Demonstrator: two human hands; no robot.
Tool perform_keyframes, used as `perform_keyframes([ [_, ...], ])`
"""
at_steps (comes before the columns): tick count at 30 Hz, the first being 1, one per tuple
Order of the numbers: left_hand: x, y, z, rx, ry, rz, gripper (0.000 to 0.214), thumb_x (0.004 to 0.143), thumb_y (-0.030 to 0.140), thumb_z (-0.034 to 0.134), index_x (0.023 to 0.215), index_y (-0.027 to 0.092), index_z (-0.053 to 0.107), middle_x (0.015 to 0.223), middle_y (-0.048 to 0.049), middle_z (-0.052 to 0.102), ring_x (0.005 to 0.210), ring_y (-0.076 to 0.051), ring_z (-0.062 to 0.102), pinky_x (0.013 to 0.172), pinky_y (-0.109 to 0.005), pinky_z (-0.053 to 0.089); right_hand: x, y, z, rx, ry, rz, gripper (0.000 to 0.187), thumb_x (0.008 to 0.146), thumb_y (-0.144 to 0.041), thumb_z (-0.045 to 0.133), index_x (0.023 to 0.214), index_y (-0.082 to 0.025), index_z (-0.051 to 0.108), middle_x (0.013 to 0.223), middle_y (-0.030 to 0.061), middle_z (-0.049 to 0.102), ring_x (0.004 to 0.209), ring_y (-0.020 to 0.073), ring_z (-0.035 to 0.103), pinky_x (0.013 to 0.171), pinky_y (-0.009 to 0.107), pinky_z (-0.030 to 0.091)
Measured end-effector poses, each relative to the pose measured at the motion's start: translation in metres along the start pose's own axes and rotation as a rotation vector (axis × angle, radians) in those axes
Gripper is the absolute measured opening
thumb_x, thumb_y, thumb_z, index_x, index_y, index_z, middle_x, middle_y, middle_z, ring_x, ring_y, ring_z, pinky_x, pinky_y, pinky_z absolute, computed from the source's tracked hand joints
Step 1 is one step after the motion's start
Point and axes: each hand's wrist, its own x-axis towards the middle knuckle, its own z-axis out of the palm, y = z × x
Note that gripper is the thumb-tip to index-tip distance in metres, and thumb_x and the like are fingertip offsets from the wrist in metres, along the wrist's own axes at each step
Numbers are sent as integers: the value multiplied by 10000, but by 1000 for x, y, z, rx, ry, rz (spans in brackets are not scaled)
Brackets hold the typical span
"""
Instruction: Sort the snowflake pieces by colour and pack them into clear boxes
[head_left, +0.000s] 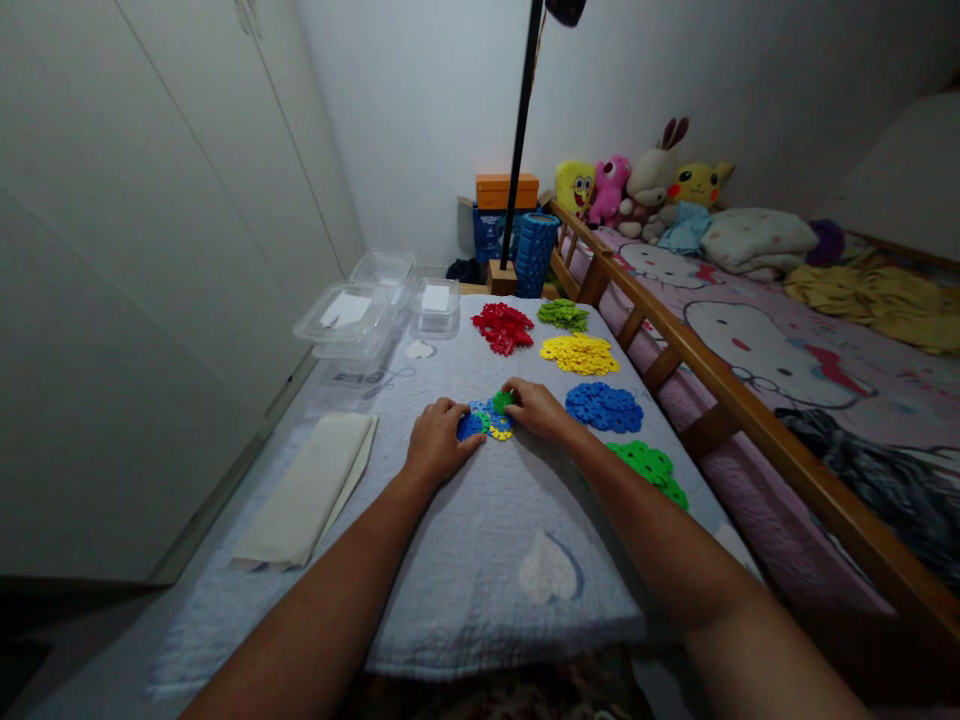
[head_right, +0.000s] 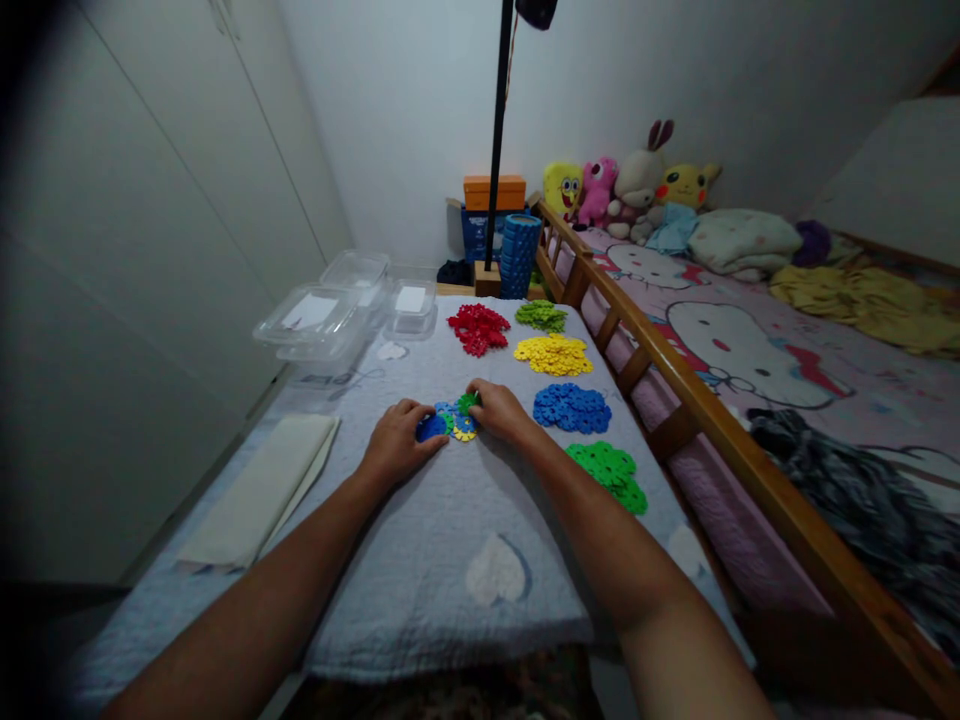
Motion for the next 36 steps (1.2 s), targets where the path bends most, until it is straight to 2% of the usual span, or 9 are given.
perform_keyframes([
  [4, 0, -1, 1, -2, 1, 10, 477, 801, 437, 746, 1208, 193, 699, 1142, -109, 662, 1054, -291, 619, 956, -418, 500, -4, 2, -3, 110, 48, 6, 161, 817, -154, 614, 951, -182, 699, 862, 5, 716, 796, 158, 610, 746, 250, 431],
  [8, 1, -3, 1, -4, -19, 11, 467, 808, 444, 739, 1203, 197, 700, 1154, -108, 663, 1069, -290, 617, 966, -415, 495, -14, 12, -21, 310, 104, 42, 80, 777, -221, 614, 803, -178, 677, 752, -8, 660, 713, 144, 570, 697, 258, 420],
  [12, 2, -4, 2, -18, -29, 11, 462, 810, 447, 736, 1194, 193, 704, 1158, -110, 662, 1071, -287, 619, 966, -406, 493, -42, 33, -50, 513, 133, 123, 175, 736, -347, 648, 793, -183, 665, 696, -22, 615, 626, 125, 512, 609, 252, 398],
  [14, 3, -5, 3, -19, -29, 13, 459, 816, 452, 729, 1192, 190, 704, 1147, -111, 662, 1063, -284, 623, 955, -401, 494, -61, 46, -63, 580, 139, 176, 256, 698, -391, 678, 851, -186, 664, 677, -36, 593, 596, 119, 492, 579, 249, 383],
  [18, 3, -7, 3, -5, -23, 16, 456, 826, 471, 711, 1194, 202, 702, 1101, -103, 664, 1039, -279, 630, 925, -392, 495, -104, 70, -78, 580, 248, 293, 360, 644, -402, 722, 933, -198, 656, 626, -68, 530, 571, 117, 469, 545, 241, 350],
  [22, 3, -7, 3, 10, -22, 16, 441, 826, 470, 704, 1181, 208, 706, 1074, -94, 667, 1017, -277, 631, 918, -387, 491, -142, 81, -84, 536, 275, 384, 318, 644, -436, 722, 837, -192, 654, 682, -34, 581, 619, 130, 513, 566, 250, 379],
  [26, 3, -7, 3, 14, -19, 21, 463, 826, 484, 696, 1188, 196, 706, 1072, -103, 662, 1000, -283, 629, 916, -401, 491, -167, 82, -85, 547, 278, 426, 327, 639, -449, 731, 816, -183, 661, 682, -27, 584, 619, 129, 521, 583, 257, 399],
  [32, 3, -9, 4, 8, -8, 30, 445, 824, 485, 687, 1175, 211, 707, 1083, -99, 660, 1010, -282, 624, 928, -406, 491, -179, 78, -84, 556, 307, 434, 327, 652, -451, 731, 836, -191, 654, 673, -27, 587, 604, 132, 521, 566, 251, 395],
  [36, 3, -9, 5, 2, -4, 24, 466, 811, 483, 689, 1180, 199, 708, 1080, -106, 657, 1005, -286, 625, 930, -411, 492, -179, 80, -80, 491, 268, 399, 256, 695, -415, 680, 828, -197, 653, 685, -23, 599, 620, 140, 540, 589, 259, 415],
])
